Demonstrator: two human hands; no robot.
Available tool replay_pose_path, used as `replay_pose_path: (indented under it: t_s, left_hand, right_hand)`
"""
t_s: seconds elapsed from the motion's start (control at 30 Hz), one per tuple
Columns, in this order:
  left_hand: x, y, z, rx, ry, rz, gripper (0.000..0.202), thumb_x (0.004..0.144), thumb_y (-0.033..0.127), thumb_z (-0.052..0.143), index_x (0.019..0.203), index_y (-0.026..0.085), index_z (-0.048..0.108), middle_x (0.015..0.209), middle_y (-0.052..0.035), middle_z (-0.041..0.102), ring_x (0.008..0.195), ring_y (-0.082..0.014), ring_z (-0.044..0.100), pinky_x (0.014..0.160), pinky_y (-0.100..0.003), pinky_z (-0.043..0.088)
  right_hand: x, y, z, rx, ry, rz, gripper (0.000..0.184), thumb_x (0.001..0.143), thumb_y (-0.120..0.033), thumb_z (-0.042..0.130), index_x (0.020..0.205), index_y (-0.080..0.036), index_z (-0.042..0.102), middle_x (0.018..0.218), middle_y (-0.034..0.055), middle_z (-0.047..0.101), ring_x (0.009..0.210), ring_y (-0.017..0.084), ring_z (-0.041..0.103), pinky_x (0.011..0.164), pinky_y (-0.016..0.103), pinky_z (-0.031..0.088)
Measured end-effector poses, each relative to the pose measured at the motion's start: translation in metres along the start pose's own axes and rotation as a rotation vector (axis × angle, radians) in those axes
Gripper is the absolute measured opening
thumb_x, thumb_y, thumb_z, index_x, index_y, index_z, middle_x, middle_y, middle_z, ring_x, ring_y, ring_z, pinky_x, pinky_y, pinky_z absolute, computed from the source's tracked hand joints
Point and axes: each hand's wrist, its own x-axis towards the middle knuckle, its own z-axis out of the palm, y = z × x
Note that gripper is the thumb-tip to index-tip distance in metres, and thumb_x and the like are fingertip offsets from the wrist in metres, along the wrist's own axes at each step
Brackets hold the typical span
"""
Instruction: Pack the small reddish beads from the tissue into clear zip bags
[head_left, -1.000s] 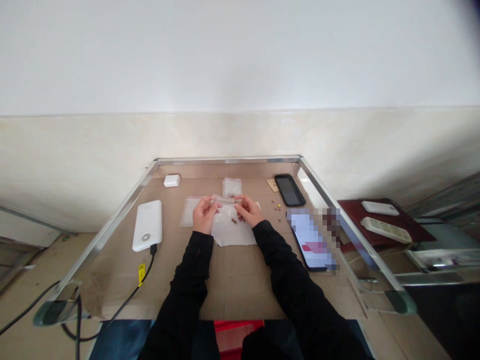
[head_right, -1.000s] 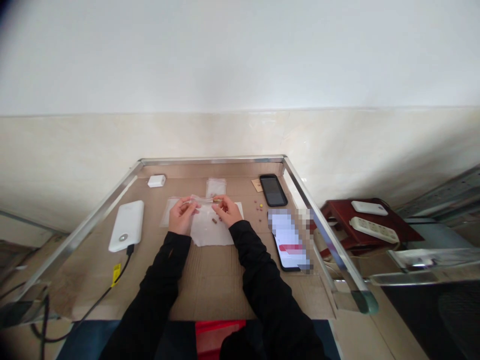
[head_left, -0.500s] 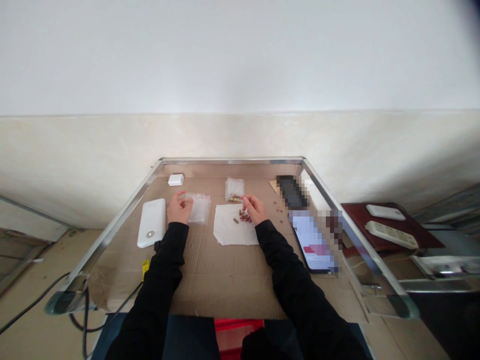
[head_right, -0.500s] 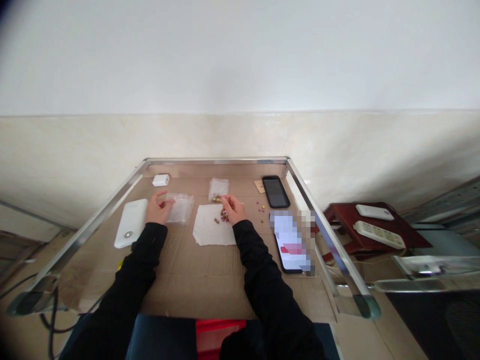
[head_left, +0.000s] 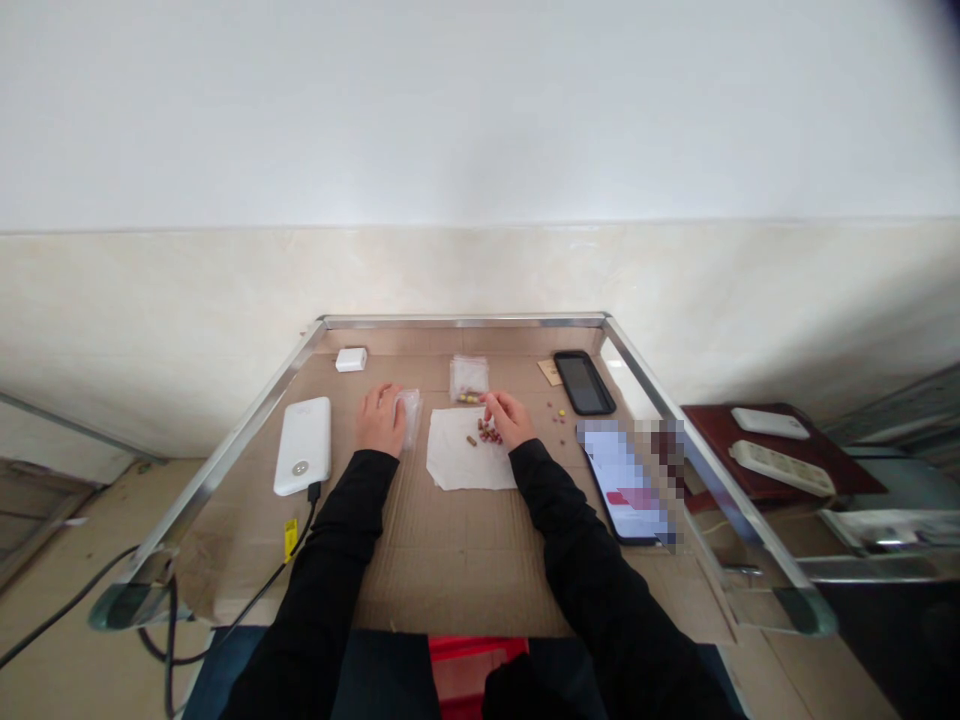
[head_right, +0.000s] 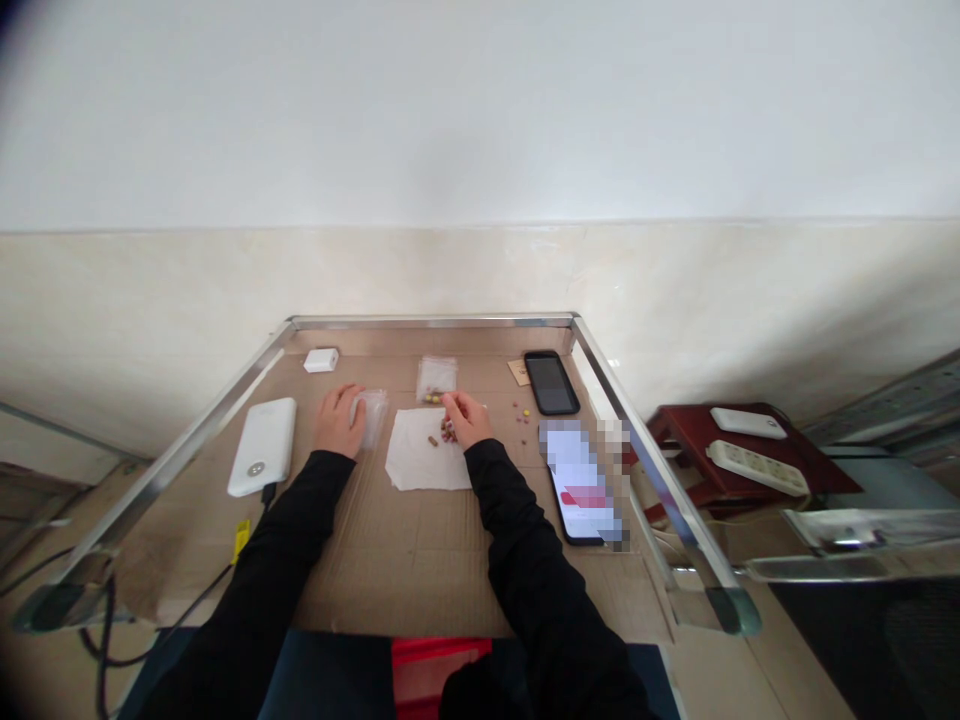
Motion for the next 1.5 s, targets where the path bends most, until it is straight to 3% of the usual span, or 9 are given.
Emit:
replay_pose_path:
  t_s: [0.17, 0.43, 0.8, 1.0, 1.2, 1.4, 1.5]
  left_hand:
    - [-0.004, 0.004, 0.01, 0.104, -0.1, -0.018, 0.047, 0.082, 0.045, 0.035, 0.118, 0.018, 0.048, 0.123, -0.0116, 0.044, 0.108, -0.0263, 0.042, 0.091, -0.039, 0.033]
    - [-0.006, 0.007, 0.018, 0.227, -0.293, -0.12, 0.048, 0.083, 0.046, 0.028, 0.125, 0.026, 0.039, 0.131, -0.0119, 0.037, 0.117, -0.0284, 0.034, 0.089, -0.045, 0.032]
    - [-0.002, 0.007, 0.025, 0.214, -0.43, -0.125, 0.051, 0.084, 0.045, 0.029, 0.132, 0.027, 0.026, 0.139, -0.013, 0.023, 0.128, -0.0271, 0.02, 0.098, -0.052, 0.018]
    - [-0.002, 0.007, 0.028, 0.175, -0.395, -0.136, 0.05, 0.084, 0.04, 0.03, 0.131, 0.021, 0.03, 0.138, -0.0163, 0.023, 0.128, -0.0291, 0.018, 0.099, -0.049, 0.018]
    - [0.003, 0.01, 0.021, 0.144, -0.379, -0.098, 0.06, 0.082, 0.047, 0.033, 0.133, 0.017, 0.023, 0.138, -0.0202, 0.021, 0.127, -0.0326, 0.019, 0.099, -0.051, 0.018]
    - [0.011, 0.051, -0.014, 0.081, -0.152, -0.004, 0.069, 0.077, 0.047, 0.043, 0.134, 0.017, 0.019, 0.14, -0.0185, 0.013, 0.128, -0.0348, 0.012, 0.098, -0.054, 0.014]
    - [0.01, 0.079, -0.019, -0.157, -0.08, 0.059, 0.053, 0.077, 0.038, 0.047, 0.126, 0.02, 0.037, 0.136, -0.0131, 0.028, 0.123, -0.0285, 0.028, 0.1, -0.048, 0.018]
  right_hand:
    - [-0.001, -0.002, -0.001, 0.021, -0.023, 0.017, 0.041, 0.076, -0.051, 0.04, 0.083, -0.014, 0.056, 0.053, -0.0046, 0.046, 0.033, 0.002, 0.035, 0.031, 0.015, 0.03]
    - [-0.001, -0.001, -0.001, 0.006, -0.05, 0.056, 0.043, 0.076, -0.052, 0.037, 0.084, -0.014, 0.056, 0.053, -0.0048, 0.046, 0.032, 0.003, 0.037, 0.031, 0.015, 0.03]
    - [0.002, 0.007, -0.004, -0.332, 0.133, -0.139, 0.035, 0.08, -0.042, 0.038, 0.074, -0.016, 0.061, 0.062, 0.0001, 0.054, 0.05, 0.008, 0.044, 0.051, 0.021, 0.035]
    - [0.006, 0.012, -0.008, -0.235, 0.205, -0.148, 0.015, 0.071, -0.027, 0.047, 0.083, -0.018, 0.05, 0.059, -0.0052, 0.041, 0.051, 0.008, 0.038, 0.052, 0.021, 0.032]
    - [0.013, 0.017, -0.014, -0.118, 0.274, -0.182, 0.011, 0.062, -0.011, 0.039, 0.066, -0.02, 0.034, 0.054, -0.0071, 0.024, 0.049, 0.008, 0.027, 0.05, 0.021, 0.026]
    - [0.016, 0.02, -0.013, -0.05, 0.172, -0.212, 0.022, 0.065, -0.021, 0.047, 0.057, -0.02, 0.027, 0.05, -0.0082, 0.021, 0.045, 0.006, 0.022, 0.045, 0.02, 0.021]
    - [0.014, 0.014, -0.011, 0.018, 0.128, -0.158, 0.027, 0.067, -0.034, 0.053, 0.061, -0.021, 0.029, 0.045, -0.0102, 0.021, 0.039, 0.005, 0.02, 0.04, 0.019, 0.018]
